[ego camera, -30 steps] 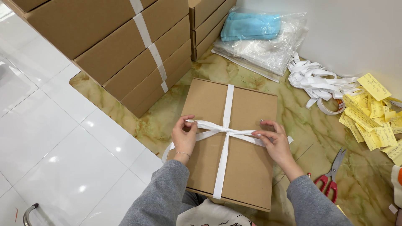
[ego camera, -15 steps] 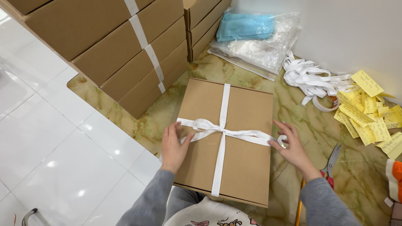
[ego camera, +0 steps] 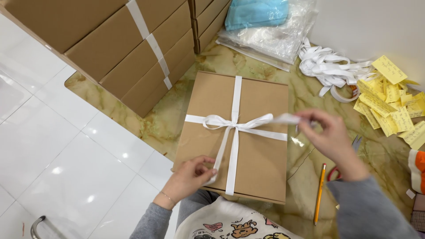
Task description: The person wraps a white ribbon around a cardboard box, tying it into a bow on top. They then pick up a yellow sticky note and a pencil, placing the note on the box and writing on it.
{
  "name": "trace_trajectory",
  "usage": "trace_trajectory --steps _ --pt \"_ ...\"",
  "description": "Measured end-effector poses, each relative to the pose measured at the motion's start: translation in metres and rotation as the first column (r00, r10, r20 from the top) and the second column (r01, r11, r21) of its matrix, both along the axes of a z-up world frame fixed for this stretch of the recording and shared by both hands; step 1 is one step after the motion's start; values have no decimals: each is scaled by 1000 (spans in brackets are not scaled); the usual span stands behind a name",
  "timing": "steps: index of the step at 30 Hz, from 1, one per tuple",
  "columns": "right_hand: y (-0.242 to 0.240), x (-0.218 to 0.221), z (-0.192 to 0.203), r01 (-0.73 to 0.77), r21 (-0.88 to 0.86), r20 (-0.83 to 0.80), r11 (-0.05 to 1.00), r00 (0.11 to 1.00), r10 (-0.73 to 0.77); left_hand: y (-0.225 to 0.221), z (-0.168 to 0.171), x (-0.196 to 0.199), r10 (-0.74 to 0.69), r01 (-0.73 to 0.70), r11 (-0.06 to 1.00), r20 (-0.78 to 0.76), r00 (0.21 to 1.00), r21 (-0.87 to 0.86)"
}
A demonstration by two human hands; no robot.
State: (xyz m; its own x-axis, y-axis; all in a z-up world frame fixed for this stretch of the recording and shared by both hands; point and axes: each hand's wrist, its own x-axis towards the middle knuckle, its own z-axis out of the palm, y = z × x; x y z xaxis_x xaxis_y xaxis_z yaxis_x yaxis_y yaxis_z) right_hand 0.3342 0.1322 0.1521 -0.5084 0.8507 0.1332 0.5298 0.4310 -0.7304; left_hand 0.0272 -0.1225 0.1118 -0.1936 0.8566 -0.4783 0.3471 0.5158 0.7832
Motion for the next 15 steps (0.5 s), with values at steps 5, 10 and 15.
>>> trace_trajectory --steps 5,10,15 --pt "-35 29 22 -354 -728 222 586 688 691 -3 11 -35 172 -132 949 120 978 -285" --pt "-23 10 0 73 -546 622 835 703 345 32 23 -59 -137 64 934 -184 973 -352" --pt "3 -38 -97 80 -312 219 947 976 -10 110 -17 -58 114 -167 984 -499 859 -64"
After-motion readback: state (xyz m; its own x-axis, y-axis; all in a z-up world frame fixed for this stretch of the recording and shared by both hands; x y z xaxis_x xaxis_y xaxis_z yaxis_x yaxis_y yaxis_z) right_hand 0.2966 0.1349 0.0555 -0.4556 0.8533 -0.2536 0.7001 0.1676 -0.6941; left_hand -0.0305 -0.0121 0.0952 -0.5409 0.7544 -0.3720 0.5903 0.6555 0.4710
